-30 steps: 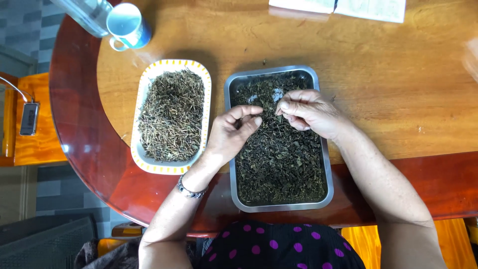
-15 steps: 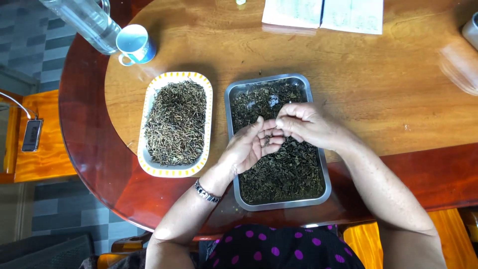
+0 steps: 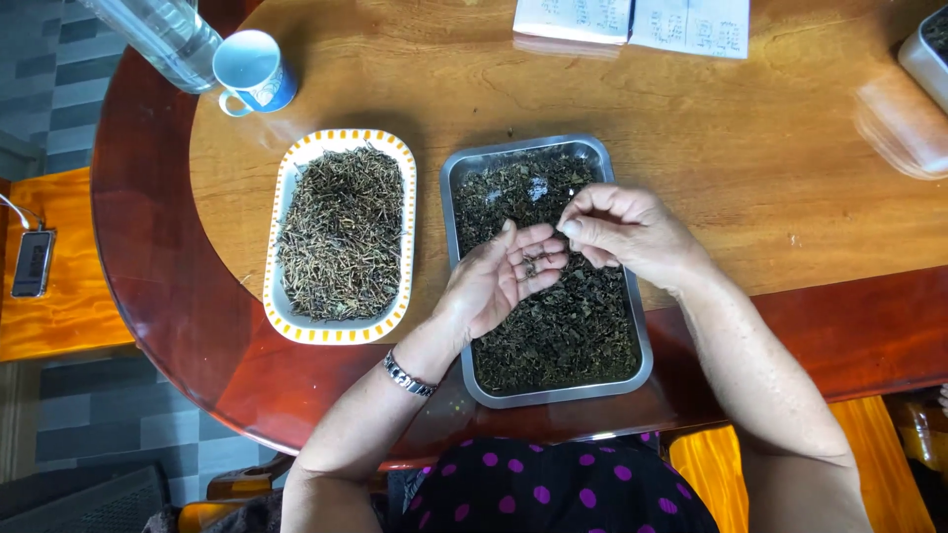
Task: The person sorts dried herbs by hand, picking up small pieces from a metal tray and transferring them into a ceramic bowl. The hands repeatedly sift through the herbs, separating and moving them between the two containers.
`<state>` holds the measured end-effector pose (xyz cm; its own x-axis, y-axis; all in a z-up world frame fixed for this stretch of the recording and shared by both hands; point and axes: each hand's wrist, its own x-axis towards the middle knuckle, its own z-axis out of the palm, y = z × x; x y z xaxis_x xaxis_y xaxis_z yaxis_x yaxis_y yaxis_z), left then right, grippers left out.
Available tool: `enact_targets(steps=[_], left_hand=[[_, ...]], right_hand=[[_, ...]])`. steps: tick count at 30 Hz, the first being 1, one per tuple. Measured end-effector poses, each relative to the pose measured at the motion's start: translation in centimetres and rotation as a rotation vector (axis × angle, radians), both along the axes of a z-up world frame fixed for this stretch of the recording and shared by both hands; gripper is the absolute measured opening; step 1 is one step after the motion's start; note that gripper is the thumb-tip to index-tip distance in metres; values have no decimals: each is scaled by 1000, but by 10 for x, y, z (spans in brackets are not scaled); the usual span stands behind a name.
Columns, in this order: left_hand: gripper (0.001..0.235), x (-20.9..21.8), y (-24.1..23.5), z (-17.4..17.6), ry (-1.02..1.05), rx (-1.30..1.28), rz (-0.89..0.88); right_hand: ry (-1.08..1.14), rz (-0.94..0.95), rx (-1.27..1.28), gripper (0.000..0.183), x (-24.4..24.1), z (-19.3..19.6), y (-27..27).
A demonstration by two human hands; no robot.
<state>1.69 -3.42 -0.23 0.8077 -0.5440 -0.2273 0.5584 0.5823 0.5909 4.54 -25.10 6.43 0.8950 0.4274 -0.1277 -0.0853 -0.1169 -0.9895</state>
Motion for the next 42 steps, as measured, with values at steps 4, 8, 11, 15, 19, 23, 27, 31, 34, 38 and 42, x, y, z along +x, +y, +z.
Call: enact_targets(steps=[4,8,11,15,19,23,27,31,34,38,42], left_hand=[[56,9,6,-8,10,-5,93],[42,11,9,4,89,-26,202],[36,13,10,5,107,-38,225],[32,12,10,4,105,-41,225],[31,8,6,3,98,-51,205],[40,0,-1,9,134,-61,104],[38,-5,-2,-9,349,-141,58],[35,-2,0,-27,273,-134,22],[43,-2,1,13,251,-136,11],[40,0,18,33,75,-90,156],[33,-10,58,72,-267,171,514]], right_hand=[[-42,-89,53,14,-6,-3,5],[-183,-119,-31,10,-16,-7,21],[-332,-126,-179,8,-25,-5,26],[-395,-125,-317,4,-35,-9,24],[-398,-186,-307,9,-35,-2,23],[-308,-192,-111,14,-43,22,37],[-465,-14,-166,15,-51,22,51],[-634,64,-157,39,-65,44,50],[-574,-9,-230,53,-63,27,32],[-711,-270,-392,43,-50,9,3],[-712,-446,-476,33,-34,-36,-33]])
